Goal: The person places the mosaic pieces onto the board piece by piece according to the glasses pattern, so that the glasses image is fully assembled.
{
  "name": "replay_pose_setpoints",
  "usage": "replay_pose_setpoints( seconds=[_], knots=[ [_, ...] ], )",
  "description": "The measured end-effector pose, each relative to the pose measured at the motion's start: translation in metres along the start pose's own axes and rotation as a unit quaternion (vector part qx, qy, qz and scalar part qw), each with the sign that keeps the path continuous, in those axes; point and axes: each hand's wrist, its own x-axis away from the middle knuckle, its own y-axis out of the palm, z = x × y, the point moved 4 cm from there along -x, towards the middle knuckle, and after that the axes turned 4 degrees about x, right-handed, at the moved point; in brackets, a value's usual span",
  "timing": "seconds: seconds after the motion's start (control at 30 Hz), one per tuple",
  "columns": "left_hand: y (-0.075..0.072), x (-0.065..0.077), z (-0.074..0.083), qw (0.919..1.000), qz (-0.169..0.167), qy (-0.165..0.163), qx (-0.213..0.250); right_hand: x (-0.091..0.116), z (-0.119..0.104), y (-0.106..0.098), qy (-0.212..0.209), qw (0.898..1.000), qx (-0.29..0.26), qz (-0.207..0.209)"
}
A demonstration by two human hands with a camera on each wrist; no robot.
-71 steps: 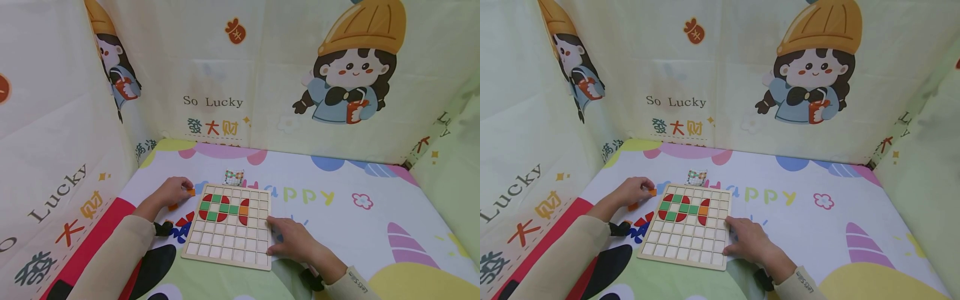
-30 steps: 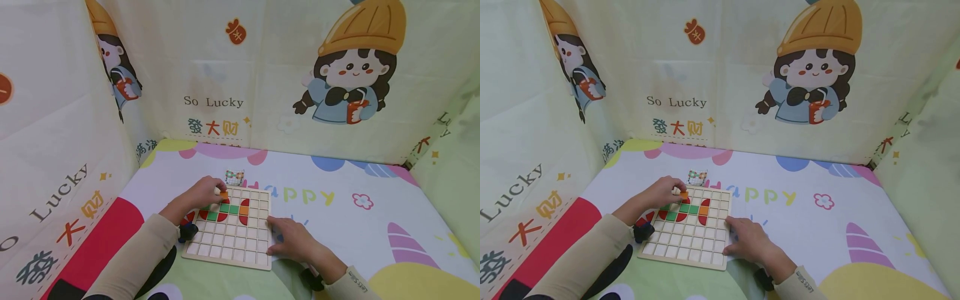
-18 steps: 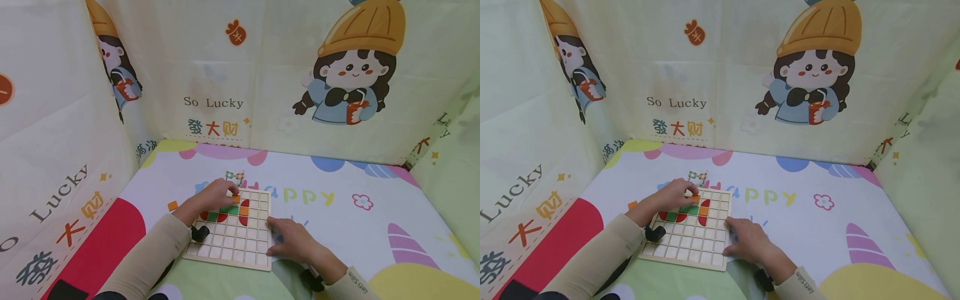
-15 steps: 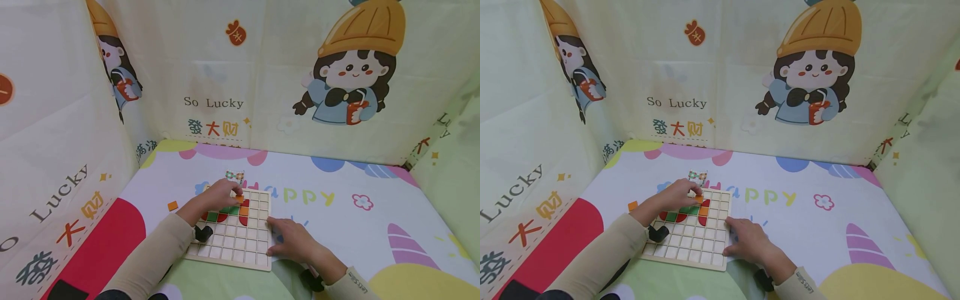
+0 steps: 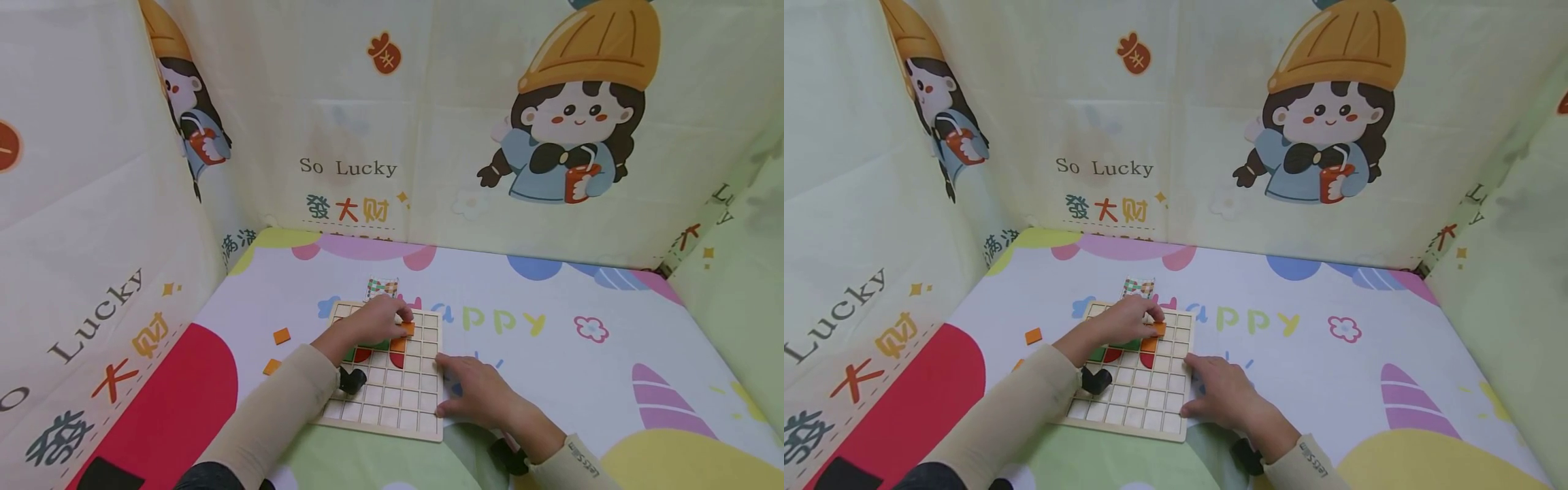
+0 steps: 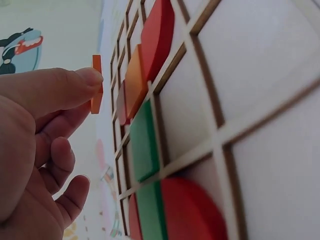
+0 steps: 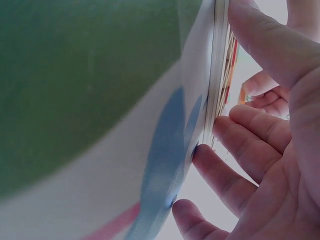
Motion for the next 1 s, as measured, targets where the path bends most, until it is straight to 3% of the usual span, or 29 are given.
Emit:
replay_pose_setpoints(
  seconds=[1.0],
  knots=[
    [0.013,-0.010,0.008,0.9992,-0.001,-0.030,-0.027,0.000,0.000,0.000,0.012,1.000,-0.004,-0.008]
  ],
)
